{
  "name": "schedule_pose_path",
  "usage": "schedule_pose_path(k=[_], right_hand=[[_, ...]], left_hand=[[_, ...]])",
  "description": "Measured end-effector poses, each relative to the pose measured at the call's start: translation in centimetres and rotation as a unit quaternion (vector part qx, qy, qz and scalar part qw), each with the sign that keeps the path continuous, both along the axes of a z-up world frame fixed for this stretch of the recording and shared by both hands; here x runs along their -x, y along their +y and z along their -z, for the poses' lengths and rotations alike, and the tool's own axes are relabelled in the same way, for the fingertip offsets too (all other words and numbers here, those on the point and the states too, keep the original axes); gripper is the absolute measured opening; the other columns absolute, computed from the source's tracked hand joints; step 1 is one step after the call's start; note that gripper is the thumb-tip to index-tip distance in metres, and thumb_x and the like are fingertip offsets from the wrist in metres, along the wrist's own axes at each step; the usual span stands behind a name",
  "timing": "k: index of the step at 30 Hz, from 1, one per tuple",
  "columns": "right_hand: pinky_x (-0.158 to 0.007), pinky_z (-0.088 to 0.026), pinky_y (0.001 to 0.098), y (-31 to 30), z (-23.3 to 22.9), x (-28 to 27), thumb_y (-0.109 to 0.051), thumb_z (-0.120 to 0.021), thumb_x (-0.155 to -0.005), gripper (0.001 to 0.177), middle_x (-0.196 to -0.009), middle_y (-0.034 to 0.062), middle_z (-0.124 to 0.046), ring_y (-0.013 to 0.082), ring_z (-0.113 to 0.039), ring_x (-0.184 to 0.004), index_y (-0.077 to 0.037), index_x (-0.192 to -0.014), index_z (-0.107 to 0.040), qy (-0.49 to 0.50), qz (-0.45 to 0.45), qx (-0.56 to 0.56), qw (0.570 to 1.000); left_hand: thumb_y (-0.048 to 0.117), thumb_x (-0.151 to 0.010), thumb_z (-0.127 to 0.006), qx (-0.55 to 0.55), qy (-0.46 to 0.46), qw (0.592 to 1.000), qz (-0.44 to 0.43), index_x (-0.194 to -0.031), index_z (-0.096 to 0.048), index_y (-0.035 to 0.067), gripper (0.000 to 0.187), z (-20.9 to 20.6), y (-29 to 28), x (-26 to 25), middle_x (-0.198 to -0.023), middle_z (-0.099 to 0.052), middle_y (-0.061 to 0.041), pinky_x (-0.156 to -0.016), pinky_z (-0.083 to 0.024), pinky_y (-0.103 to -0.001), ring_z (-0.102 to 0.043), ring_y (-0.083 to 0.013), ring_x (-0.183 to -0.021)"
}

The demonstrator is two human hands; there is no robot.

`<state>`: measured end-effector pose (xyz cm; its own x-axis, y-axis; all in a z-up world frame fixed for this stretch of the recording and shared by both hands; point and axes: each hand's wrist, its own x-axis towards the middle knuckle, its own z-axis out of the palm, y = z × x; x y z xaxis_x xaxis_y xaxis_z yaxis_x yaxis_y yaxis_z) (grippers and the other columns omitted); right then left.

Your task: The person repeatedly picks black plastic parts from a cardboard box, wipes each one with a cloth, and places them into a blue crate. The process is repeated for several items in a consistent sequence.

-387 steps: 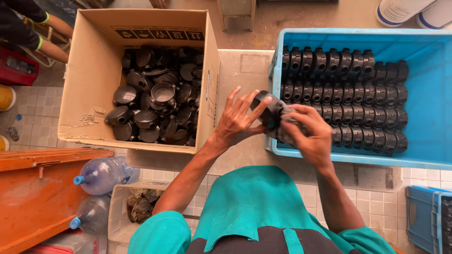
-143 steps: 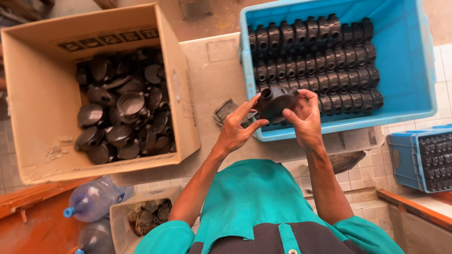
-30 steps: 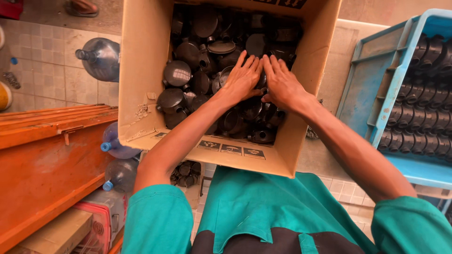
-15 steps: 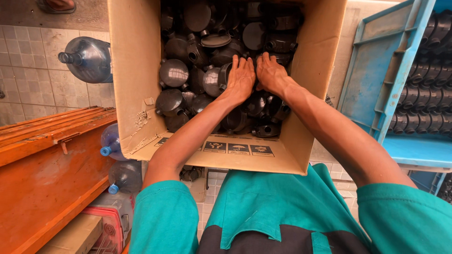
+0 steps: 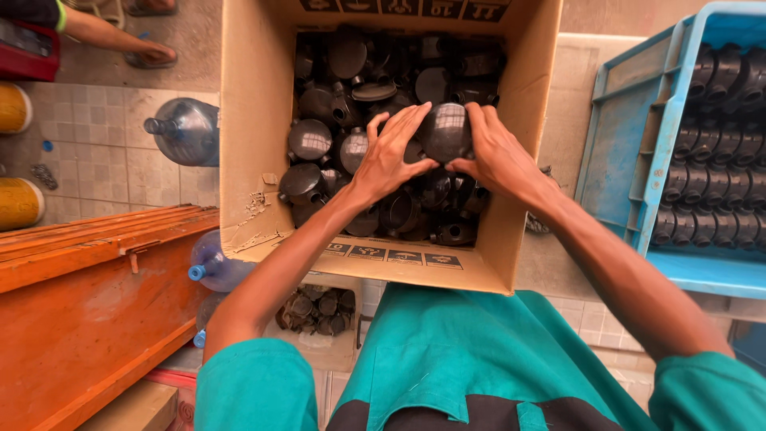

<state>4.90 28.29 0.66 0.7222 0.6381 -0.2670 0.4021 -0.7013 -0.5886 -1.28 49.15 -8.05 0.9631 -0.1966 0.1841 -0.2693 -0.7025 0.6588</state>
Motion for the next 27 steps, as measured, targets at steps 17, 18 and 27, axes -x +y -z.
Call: schedule_pose_path(k=[17,18,27], right_hand=[[-0.091,-0.057,0.0403,-20.6,-4.7,10.5,-0.006,-0.085,-0.073,0.092,-0.137,0.0272,-0.044,0.0373,-0.058,-0.116,0.005,-0.148,-0.033,0.117,0.197,-0.377,0.897],[-0.092,-0.057,0.0395,-21.8,-4.6,11.1,-0.007,-0.084,-0.075,0.089,-0.134,0.0257,-0.048,0.0349,-0.060,-0.114,0.005,-0.148,-0.034,0.134,0.214,-0.379,0.890],[-0.102,-0.049,0.0457,-28.9,0.9,14.3,0.015,-0.060,-0.081,0.085,-0.151,0.0269,-0.032,0.0407,-0.042,-0.135,-0.005,-0.155,-0.022,0.189,0.221,-0.388,0.875]], left_hand=[[0.030,-0.070,-0.093,0.115,-0.133,0.984,-0.005,-0.152,-0.030,0.001,0.108,-11.0,-22.1,6.9,-0.154,-0.036,-0.019,-0.117,-0.036,-0.040,-0.042,-0.0328,-0.141],[0.027,-0.066,-0.095,0.137,-0.129,0.982,-0.023,-0.151,-0.030,-0.001,0.110,-10.1,-23.7,7.3,-0.152,-0.039,-0.020,-0.117,-0.035,-0.040,-0.042,-0.0331,-0.140],[-0.002,-0.063,-0.091,0.086,-0.066,0.992,-0.063,-0.145,-0.035,-0.004,0.100,-6.9,-31.6,10.6,-0.146,-0.037,-0.024,-0.116,-0.037,-0.048,-0.041,-0.0416,-0.137]])
